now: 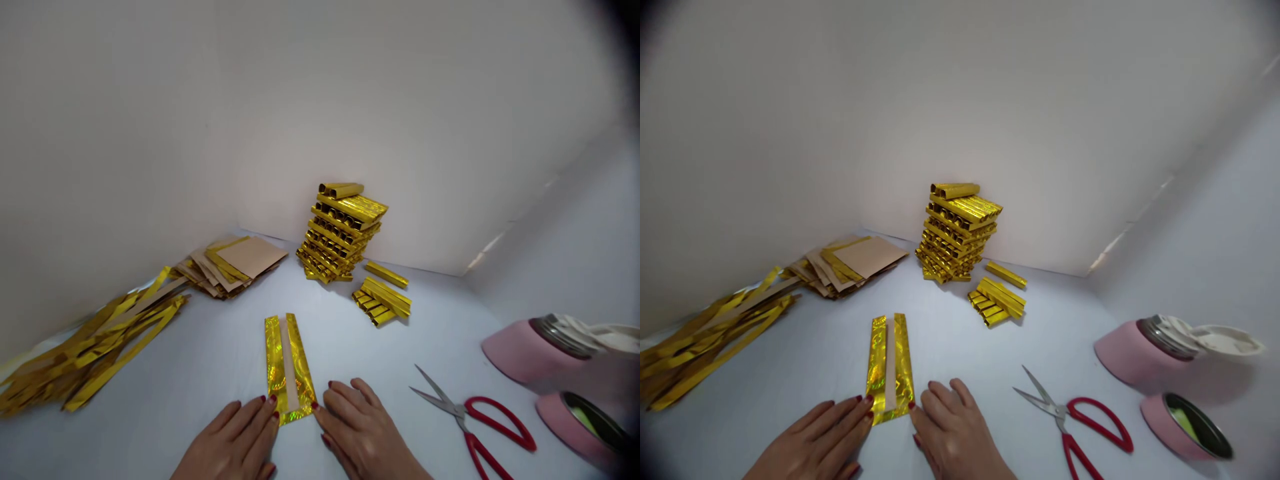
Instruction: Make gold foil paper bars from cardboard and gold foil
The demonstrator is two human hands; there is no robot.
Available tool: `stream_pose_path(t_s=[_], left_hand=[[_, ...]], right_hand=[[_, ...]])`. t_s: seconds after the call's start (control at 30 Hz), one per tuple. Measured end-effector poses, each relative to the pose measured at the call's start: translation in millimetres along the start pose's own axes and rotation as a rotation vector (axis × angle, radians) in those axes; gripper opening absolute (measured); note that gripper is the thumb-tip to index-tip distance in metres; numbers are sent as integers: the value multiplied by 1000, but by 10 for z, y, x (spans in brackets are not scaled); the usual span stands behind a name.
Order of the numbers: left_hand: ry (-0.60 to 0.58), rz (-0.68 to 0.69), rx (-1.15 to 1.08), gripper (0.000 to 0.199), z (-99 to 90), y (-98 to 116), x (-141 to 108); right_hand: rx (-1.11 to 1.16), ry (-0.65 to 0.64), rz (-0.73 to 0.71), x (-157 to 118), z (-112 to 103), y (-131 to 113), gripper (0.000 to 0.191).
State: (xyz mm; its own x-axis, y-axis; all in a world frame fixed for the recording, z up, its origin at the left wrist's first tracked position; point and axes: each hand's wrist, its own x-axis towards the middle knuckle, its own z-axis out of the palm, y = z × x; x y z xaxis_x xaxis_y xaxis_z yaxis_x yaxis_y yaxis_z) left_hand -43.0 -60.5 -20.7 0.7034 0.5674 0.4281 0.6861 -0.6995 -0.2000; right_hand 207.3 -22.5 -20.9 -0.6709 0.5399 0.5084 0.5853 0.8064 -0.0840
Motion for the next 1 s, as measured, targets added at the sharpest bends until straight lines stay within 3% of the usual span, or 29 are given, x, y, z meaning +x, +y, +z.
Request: stream_pose_path(t_s=[0.13,0.27,0.37,0.47,0.53,0.67,0.77,0.83,0.9,1.0], left_hand=[[-95,-66,-31,27,-17,-64,23],[-209,-274,-152,32,-24,-95,207],[-293,-412,-243,24,-1,-36,392],[-209,-410,-225,26,62,38,481],[-150,-386,-198,29,117,67,473],[-195,-328,-148,35,215,96,411],[-208,-325,-108,35,244,96,393],[-211,-312,-127,32,240,46,399],[-235,-263,-175,34,229,-64,421],[-246,-114,-237,38,226,-316,498]], right_hand=[[-34,33,-49,-8,68,-42,18],[-5,83,-68,-35,254,-172,28],[-15,188,-84,-67,422,-246,12],[-6,235,-103,-99,521,-256,16],[-18,179,-120,-116,549,-252,13],[9,123,-140,-99,569,-289,13],[83,241,-79,-19,471,-297,22],[141,330,-27,52,285,-237,27],[154,179,-84,111,30,-120,18],[207,131,118,137,-298,90,20]])
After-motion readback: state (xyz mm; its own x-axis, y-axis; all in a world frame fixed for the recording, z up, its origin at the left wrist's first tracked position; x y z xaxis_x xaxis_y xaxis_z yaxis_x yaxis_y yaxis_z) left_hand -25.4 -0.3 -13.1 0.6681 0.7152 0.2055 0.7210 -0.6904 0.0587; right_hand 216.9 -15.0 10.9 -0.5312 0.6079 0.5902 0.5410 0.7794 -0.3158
